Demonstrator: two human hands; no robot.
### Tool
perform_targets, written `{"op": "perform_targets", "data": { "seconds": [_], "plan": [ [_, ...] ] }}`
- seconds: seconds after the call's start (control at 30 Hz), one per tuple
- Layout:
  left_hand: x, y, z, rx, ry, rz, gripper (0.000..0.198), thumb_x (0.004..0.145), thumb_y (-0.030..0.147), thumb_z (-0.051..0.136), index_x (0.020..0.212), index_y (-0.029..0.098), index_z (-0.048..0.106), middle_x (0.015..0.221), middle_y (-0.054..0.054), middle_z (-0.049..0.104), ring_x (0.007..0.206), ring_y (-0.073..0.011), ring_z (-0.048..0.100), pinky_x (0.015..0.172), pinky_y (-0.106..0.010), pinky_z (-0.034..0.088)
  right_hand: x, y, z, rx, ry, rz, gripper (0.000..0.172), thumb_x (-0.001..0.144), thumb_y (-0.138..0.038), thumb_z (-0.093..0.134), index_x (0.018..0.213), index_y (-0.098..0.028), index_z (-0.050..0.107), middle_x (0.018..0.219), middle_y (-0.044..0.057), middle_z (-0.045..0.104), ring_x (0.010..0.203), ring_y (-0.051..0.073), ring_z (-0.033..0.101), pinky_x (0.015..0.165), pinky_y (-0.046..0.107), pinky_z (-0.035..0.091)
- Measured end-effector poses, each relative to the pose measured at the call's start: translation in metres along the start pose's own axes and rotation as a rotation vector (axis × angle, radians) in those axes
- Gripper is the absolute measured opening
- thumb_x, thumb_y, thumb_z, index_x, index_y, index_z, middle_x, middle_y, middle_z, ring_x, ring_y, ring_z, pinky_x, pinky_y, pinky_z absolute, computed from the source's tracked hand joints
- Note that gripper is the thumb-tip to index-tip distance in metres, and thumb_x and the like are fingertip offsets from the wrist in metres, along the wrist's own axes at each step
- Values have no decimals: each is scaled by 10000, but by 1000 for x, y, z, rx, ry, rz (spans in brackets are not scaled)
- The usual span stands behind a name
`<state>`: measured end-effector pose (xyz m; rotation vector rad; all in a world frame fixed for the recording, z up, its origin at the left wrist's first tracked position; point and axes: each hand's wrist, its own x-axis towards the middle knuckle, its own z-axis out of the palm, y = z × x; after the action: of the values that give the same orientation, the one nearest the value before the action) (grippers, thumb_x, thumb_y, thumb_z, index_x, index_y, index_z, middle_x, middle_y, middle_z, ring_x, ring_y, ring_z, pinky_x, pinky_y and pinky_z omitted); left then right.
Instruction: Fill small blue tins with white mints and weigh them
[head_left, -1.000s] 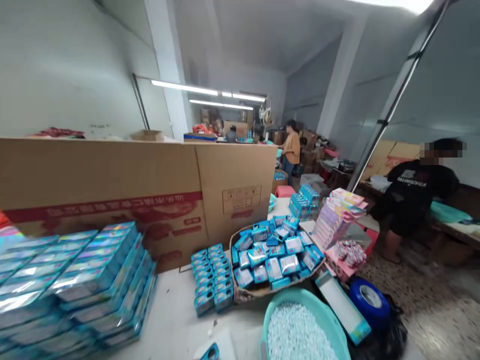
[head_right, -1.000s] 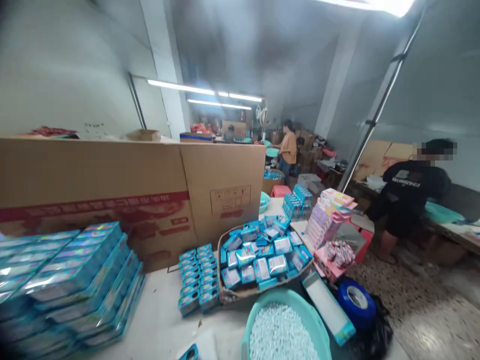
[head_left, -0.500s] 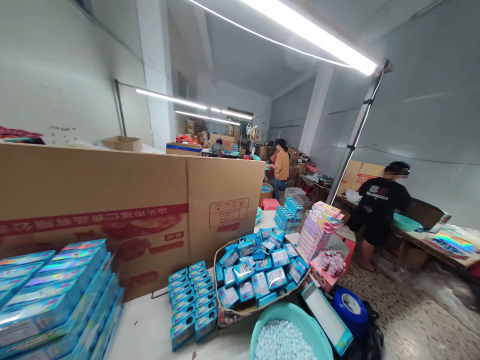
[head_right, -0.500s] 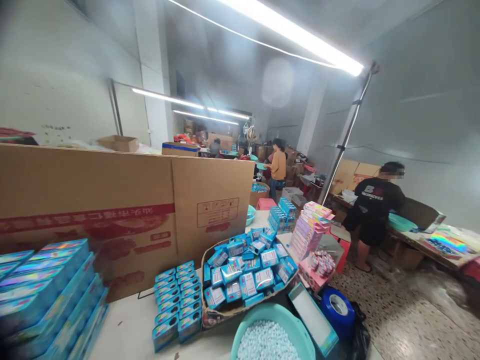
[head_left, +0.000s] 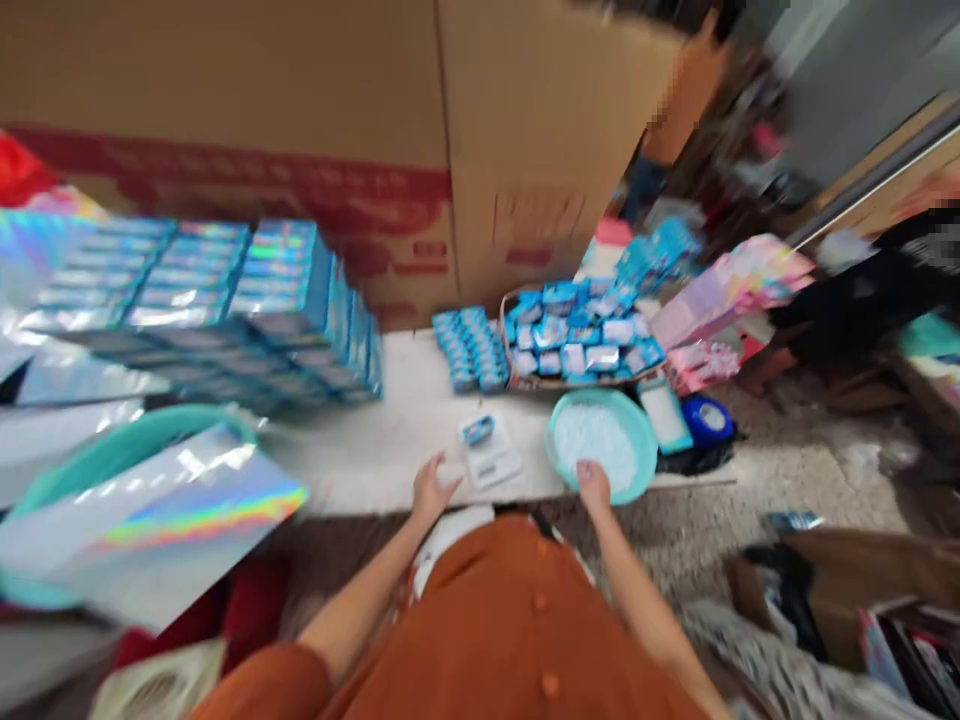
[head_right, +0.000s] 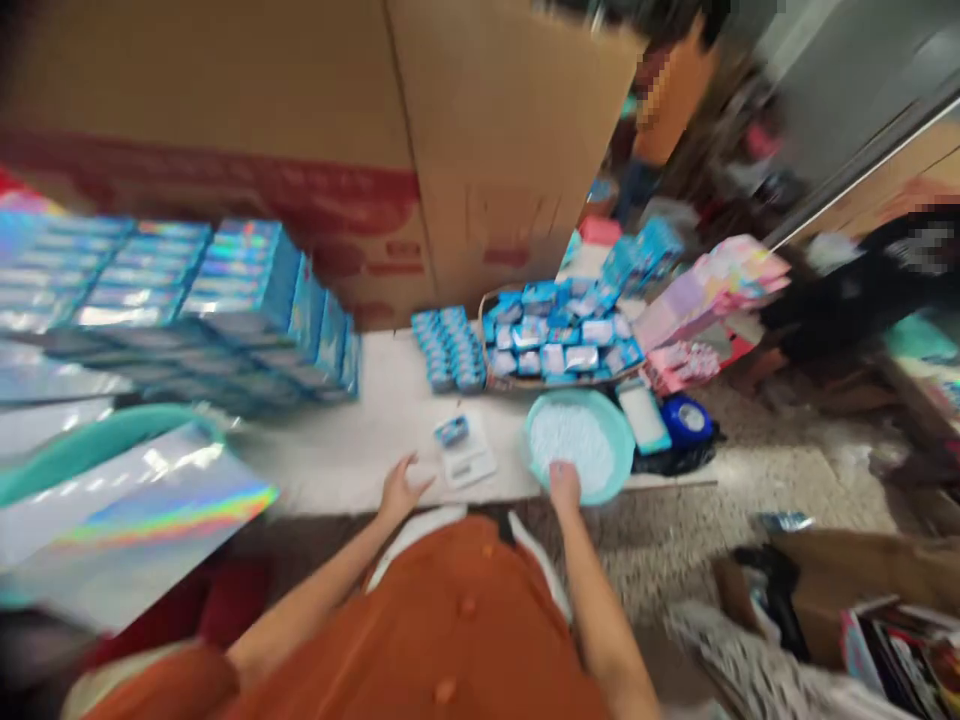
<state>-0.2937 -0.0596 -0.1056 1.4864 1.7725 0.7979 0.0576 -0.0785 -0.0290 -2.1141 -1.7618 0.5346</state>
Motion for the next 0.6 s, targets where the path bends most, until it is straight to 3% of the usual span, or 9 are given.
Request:
{"op": "perform_targets", "data": {
  "seconds": [0.1, 0.2, 0.3, 0.43, 0.6],
  "plan": [
    [-16, -28, -1, 101, -89, -31, 537, 636, 324, 669, 1131, 190, 511, 1071, -104, 637, 1070, -275, 567, 960, -449, 417, -11, 9, 55, 16, 70, 270, 305, 921, -340, 426, 1028, -114, 600, 1045, 135, 606, 1011, 237, 563, 907, 473, 437],
    [-37, -57, -14, 180, -160, -125, 481, 656, 297, 688, 1095, 172, 538, 1015, -100, 652, 1016, -264, 587, 934, -430, 425, -3, 14, 86, 35, 159, 405, 334, 894, -287, 353, 975, -87, 607, 1044, 220, 589, 1093, 311, 497, 924, 503, 384],
    [-52, -79, -31, 226, -192, -221, 425, 677, 292, 689, 1064, 164, 565, 999, -97, 666, 990, -250, 606, 924, -402, 435, 5, 17, 98, 68, 257, 430, 315, 858, -288, 394, 1013, -95, 590, 1110, 230, 552, 1137, 322, 448, 915, 478, 381],
    [-59, -90, -47, 258, -236, -276, 396, 707, 306, 672, 1063, 154, 590, 1059, -107, 665, 1018, -230, 609, 922, -347, 448, 6, 17, 112, 13, 432, 420, 266, 853, -300, 435, 995, -153, 606, 1158, 167, 539, 1077, 278, 468, 902, 420, 380],
    [-55, -89, -47, 303, -322, -289, 358, 705, 305, 673, 1019, 142, 617, 1059, -122, 672, 1012, -241, 616, 909, -353, 460, 9, 21, 122, -43, 423, 318, 259, 860, -222, 399, 942, -165, 638, 1082, 131, 579, 1001, 243, 486, 905, 381, 363]
  ]
}}
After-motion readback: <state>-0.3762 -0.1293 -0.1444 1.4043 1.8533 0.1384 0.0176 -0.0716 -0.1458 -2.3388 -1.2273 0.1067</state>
